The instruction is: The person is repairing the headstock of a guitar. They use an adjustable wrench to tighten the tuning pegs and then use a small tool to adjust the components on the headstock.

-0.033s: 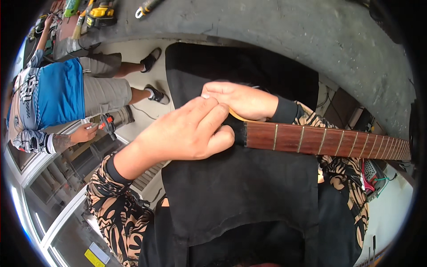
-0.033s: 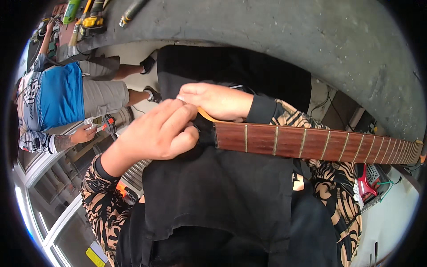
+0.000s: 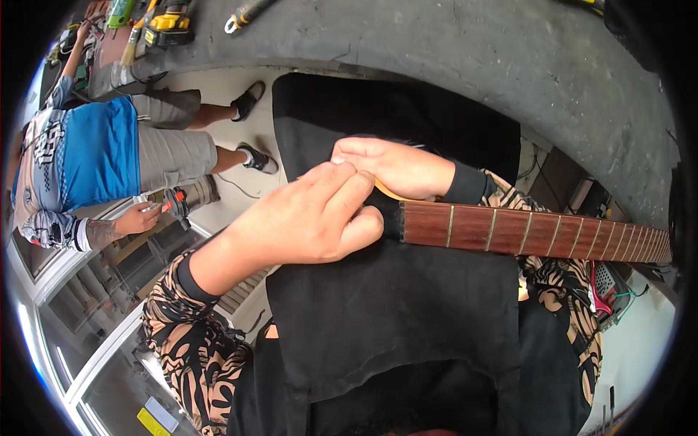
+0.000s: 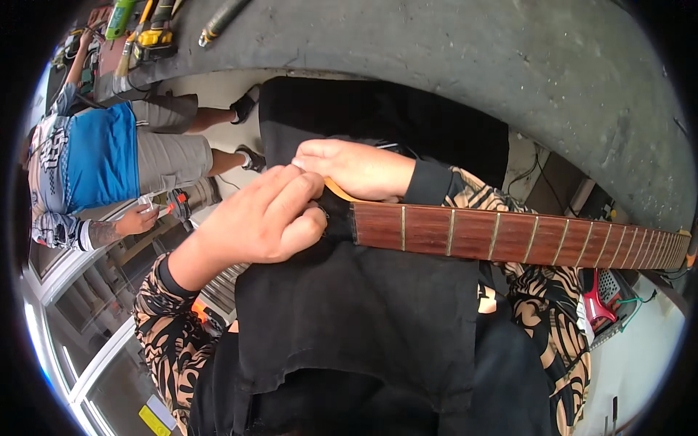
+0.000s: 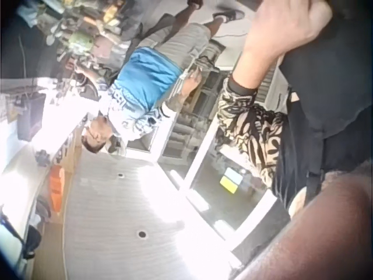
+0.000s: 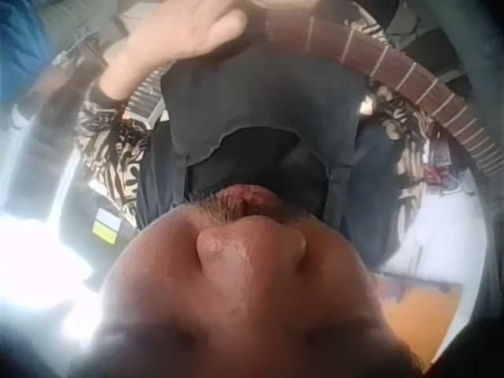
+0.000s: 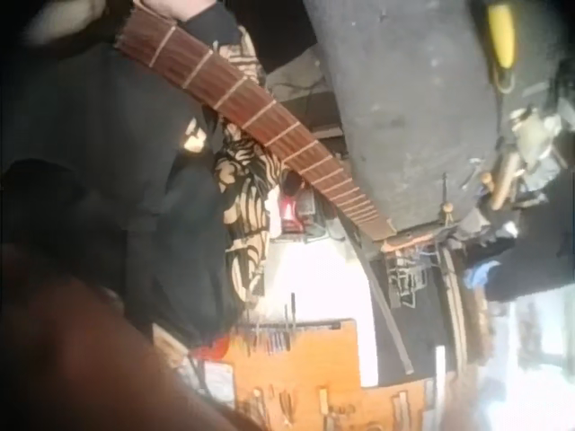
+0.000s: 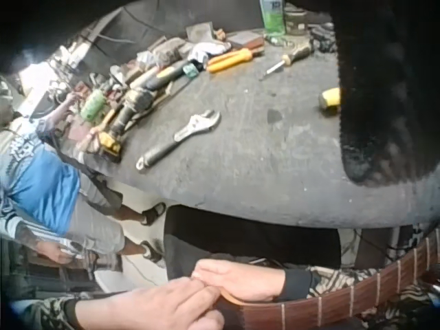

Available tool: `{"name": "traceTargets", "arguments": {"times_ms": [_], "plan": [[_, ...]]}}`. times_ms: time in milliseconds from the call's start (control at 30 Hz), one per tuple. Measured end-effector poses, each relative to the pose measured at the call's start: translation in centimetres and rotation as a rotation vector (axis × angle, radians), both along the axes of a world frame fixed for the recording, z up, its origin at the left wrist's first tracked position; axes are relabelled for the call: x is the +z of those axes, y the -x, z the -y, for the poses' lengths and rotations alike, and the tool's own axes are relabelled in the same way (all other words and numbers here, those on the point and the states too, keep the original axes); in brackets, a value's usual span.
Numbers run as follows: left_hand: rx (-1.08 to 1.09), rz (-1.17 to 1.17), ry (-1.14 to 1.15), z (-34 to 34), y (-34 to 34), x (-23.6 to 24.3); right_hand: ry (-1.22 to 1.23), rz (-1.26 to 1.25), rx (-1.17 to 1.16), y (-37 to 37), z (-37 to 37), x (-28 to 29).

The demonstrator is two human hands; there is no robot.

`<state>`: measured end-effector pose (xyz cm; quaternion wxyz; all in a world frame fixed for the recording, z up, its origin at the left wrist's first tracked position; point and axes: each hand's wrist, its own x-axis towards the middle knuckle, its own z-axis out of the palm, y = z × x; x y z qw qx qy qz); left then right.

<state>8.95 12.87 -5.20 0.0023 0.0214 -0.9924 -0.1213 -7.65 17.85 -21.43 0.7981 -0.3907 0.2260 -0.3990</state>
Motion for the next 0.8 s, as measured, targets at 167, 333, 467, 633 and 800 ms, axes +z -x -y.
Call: {"name": "traceTargets", "arguments": {"times_ms": [167,333,467,633,800], "plan": [[0.094,-0.025,-0.02,-0.7,-0.1,-0.4,-0.015,0.006,-0.002,0.5,0.0,1.2],[0.119,0.038,-0.032,-1.0,0.0,0.2,-0.024,0.044,-0.036,0.2,-0.2,0.6],[0.139,0.038,-0.1,-0.9,1.0,1.3,-0.061,0.073,-0.053,0.3,-0.5,0.8],[0.277,-0.352,0.154,11.1,3.6,1.0,-0.304,0.195,0.122,0.7,0.0,1.6],[0.456,-0.195,0.374,18.4,7.7,-1.4,-0.222,0.125,0.068,1.2,-0.2,0.9]]}}
